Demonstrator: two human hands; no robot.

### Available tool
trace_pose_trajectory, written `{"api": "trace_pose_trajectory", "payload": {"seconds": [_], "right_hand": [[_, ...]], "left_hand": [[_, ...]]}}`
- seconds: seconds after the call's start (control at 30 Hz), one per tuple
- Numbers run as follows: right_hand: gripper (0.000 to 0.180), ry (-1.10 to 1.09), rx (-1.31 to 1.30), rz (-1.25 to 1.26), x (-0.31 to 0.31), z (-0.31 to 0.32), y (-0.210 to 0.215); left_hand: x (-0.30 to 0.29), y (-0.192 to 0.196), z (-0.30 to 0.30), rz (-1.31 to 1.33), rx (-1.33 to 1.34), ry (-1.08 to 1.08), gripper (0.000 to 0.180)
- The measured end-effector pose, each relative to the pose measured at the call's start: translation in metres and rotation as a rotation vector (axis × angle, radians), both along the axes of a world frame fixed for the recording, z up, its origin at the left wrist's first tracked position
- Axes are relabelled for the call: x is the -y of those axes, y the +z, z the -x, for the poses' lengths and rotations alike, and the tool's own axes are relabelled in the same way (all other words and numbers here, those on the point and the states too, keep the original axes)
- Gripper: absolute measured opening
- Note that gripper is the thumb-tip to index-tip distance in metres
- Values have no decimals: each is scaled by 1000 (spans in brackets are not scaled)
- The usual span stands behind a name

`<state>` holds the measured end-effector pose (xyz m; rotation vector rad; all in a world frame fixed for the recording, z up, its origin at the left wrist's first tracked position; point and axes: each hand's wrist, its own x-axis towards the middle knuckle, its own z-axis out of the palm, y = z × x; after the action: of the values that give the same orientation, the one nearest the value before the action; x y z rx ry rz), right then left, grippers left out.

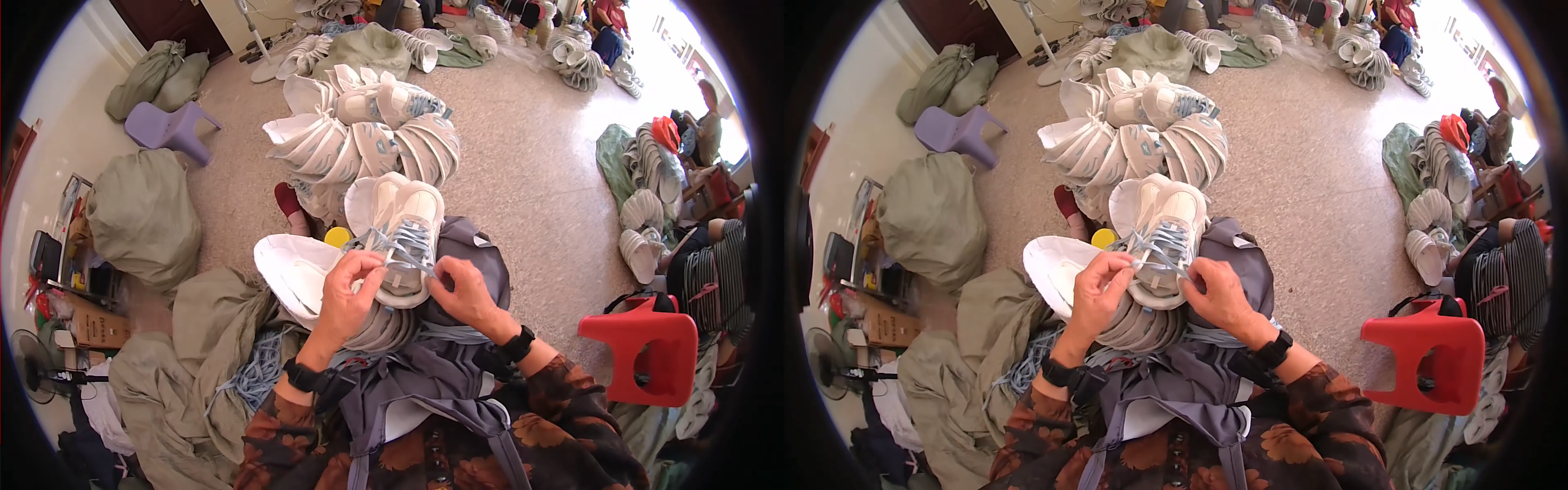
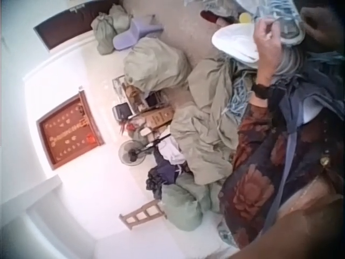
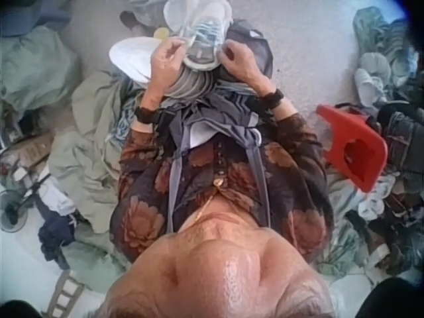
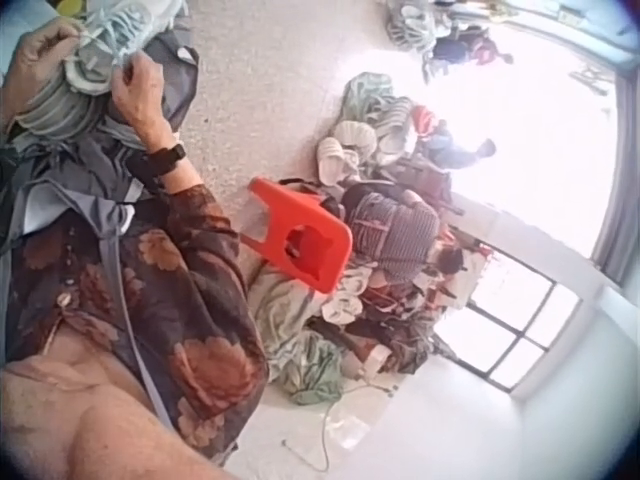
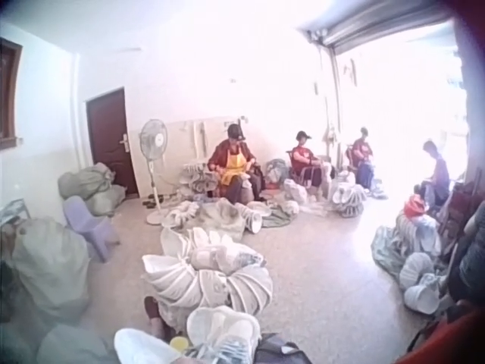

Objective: Lacing a pair of white sneakers while sitting in a workshop.

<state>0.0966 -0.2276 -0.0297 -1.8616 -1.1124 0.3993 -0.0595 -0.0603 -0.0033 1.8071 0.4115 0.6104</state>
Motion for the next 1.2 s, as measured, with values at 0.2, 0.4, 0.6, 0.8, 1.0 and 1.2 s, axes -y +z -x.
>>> {"api": "trace_pose_trajectory", "payload": {"seconds": [0.2, 0.4, 0.6, 0.8, 1.0, 1.2], "right_hand": [[20, -40, 83, 97, -12, 3, -5], [21, -69, 253, 1, -6, -7, -11], [23, -57, 169, 2, -6, -11, -16], [22, -63, 118, -47, -6, -4, -11], [23, 35, 436, -154, -26, 4, 5], [19, -11, 522, -90, -64, 12, -10]], "left_hand": [[6, 8, -34, 787, 220, -147, 12], [-39, 21, 31, 889, 335, 100, 16], [-57, 41, 91, 406, -342, 149, 21], [-6, 2, 10, -715, -155, 114, 36], [-9, -36, -19, -732, -140, 72, 29], [-7, -42, -24, -442, -90, 151, 21]]}}
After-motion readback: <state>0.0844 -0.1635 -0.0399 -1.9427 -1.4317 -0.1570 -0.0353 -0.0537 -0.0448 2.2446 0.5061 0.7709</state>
